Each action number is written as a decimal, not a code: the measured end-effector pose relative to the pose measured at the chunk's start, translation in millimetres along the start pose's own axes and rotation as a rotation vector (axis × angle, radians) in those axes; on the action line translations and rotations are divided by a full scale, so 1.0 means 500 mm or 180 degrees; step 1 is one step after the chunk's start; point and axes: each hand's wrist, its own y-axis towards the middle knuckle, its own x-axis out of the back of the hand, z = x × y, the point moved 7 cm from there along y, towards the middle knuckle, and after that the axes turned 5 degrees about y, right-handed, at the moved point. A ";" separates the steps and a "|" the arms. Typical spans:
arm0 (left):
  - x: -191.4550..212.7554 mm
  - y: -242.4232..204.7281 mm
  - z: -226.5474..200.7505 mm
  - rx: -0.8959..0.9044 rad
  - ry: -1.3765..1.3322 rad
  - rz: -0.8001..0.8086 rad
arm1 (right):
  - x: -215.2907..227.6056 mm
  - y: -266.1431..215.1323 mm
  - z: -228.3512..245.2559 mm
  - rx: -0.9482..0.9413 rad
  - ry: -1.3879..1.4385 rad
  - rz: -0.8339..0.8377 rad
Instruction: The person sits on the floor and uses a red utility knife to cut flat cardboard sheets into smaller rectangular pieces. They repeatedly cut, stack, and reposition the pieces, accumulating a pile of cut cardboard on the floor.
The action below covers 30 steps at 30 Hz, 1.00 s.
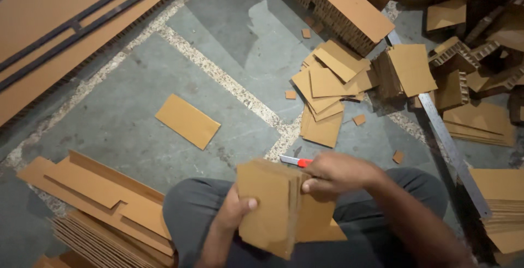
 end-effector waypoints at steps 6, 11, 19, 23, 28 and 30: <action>-0.015 -0.113 0.028 0.0117 0.0398 -0.0464 | -0.019 -0.045 0.061 0.0493 -0.0641 -0.0628; -0.033 -0.116 -0.008 -0.0137 0.0699 -0.0565 | -0.017 -0.047 0.065 -0.0194 -0.0735 -0.0551; -0.015 -0.140 -0.005 -0.0206 0.1197 -0.0781 | -0.041 -0.065 -0.005 -0.0152 -0.0572 -0.0829; 0.101 -0.183 -0.115 -0.1541 0.2676 -0.1546 | 0.085 -0.188 -0.112 -0.0913 -0.0370 -0.2360; 0.153 -0.240 -0.193 -0.2822 0.3559 -0.2154 | 0.095 -0.218 -0.226 -0.0550 0.0211 -0.3271; 0.171 -0.210 -0.149 -0.1851 0.2047 -0.2193 | 0.080 -0.186 -0.248 0.0127 0.0795 -0.3465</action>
